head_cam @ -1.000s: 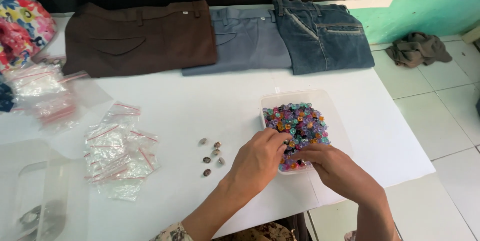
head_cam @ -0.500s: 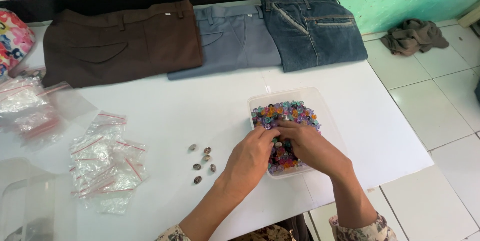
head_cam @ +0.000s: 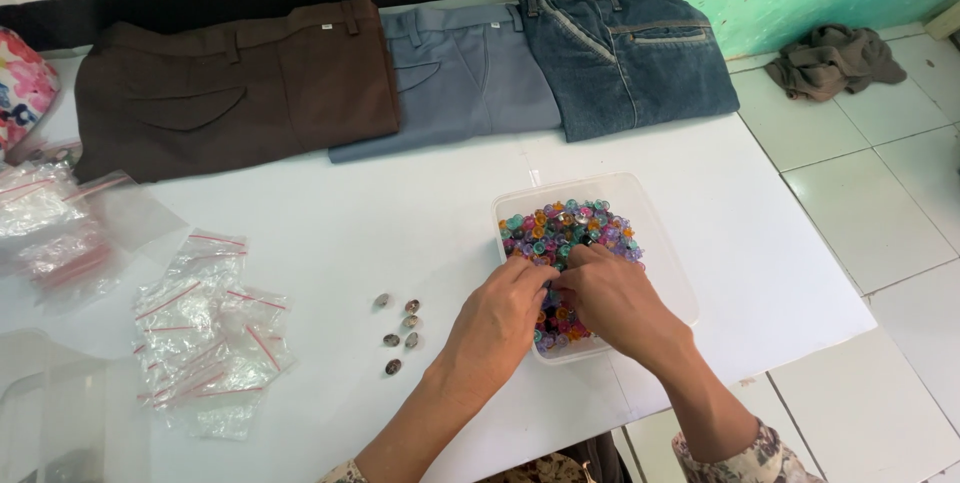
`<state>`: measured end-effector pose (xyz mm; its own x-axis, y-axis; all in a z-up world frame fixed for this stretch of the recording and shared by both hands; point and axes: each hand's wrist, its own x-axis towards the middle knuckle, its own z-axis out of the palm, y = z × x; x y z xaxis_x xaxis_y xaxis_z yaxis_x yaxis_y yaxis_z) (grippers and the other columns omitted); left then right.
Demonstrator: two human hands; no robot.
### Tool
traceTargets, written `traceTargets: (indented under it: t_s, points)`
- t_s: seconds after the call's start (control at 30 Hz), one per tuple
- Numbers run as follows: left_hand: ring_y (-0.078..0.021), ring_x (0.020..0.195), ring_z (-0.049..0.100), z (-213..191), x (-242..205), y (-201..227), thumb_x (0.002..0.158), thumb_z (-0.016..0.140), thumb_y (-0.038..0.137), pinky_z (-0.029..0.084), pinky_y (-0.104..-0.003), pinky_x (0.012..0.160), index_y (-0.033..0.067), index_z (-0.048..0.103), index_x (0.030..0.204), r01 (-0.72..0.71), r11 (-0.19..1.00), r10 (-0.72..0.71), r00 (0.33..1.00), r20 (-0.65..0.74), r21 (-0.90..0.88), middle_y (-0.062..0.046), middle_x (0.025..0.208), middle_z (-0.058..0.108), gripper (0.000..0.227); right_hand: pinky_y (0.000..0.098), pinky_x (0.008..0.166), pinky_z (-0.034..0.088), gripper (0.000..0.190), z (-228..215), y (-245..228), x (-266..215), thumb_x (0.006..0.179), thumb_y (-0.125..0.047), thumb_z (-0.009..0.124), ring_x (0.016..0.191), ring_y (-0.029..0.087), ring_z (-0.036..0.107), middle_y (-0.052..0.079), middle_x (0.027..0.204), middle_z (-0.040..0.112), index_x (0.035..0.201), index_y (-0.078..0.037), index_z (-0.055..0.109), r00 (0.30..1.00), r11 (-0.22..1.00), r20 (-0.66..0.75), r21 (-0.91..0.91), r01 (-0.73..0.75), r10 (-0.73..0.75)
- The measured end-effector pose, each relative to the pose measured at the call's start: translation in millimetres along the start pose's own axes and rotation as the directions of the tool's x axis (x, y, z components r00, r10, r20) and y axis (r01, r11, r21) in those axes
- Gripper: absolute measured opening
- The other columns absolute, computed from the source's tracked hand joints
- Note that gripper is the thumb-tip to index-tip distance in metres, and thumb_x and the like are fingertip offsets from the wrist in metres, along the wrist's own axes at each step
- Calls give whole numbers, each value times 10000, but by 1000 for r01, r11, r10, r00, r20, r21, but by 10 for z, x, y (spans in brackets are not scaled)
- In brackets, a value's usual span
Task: Sorting decorative buttons from a large container into small individual plastic bags.
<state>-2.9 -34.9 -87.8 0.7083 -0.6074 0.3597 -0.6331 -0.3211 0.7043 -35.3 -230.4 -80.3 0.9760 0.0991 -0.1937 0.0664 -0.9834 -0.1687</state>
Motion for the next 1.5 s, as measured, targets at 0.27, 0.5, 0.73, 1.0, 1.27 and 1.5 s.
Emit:
traceTargets:
  t_s: [0.27,0.5,0.73,1.0,1.27,1.5]
  points:
    - [-223,976,678,-3,-8,-2,931,650,-45,615,-326,796,43,688,1187,9,999,-9,1000,-7,-48,-56,1050,624,273,411,544,366,247,241,57,67,911,-43,619,690,230,451,6,761,484,692,-156,608,994,976,-97,-213,35,-57]
    - [-202,870,680,-2,-23,-7,953,634,-12,614,-316,762,46,699,1186,53,996,-52,999,9,-77,-39,1054,612,248,415,512,376,234,149,17,43,888,-60,596,702,229,495,0,743,511,669,-144,596,998,991,-54,-133,25,-33]
    - [-229,944,744,-264,72,227,1058,527,128,630,-303,797,33,684,1221,150,987,-145,986,83,-58,-94,1038,668,246,356,769,600,218,-1017,-534,-215,916,-114,687,1003,269,726,131,1014,747,1105,-64,783,961,952,74,139,-274,265]
    - [-202,891,762,-170,50,138,996,676,224,636,-310,735,112,751,1100,225,960,-226,974,10,-164,-43,982,742,170,348,658,537,186,-740,-363,-252,866,-92,751,730,218,596,131,806,693,1014,-10,828,982,804,-117,592,-52,149]
    - [-227,862,787,-258,91,190,961,728,169,615,-285,700,83,771,1005,285,906,-312,949,-42,-312,-87,865,775,106,374,782,593,275,-992,-347,-317,948,-35,619,881,285,750,183,1010,801,1151,-46,805,965,850,72,460,-256,251]
    - [-253,893,807,-318,117,163,953,728,148,624,-295,706,38,760,1014,371,812,-414,910,2,-450,-137,880,805,130,420,902,606,366,-872,-585,-281,945,52,526,1129,375,751,226,1206,758,1214,-24,762,914,938,405,312,-151,13]
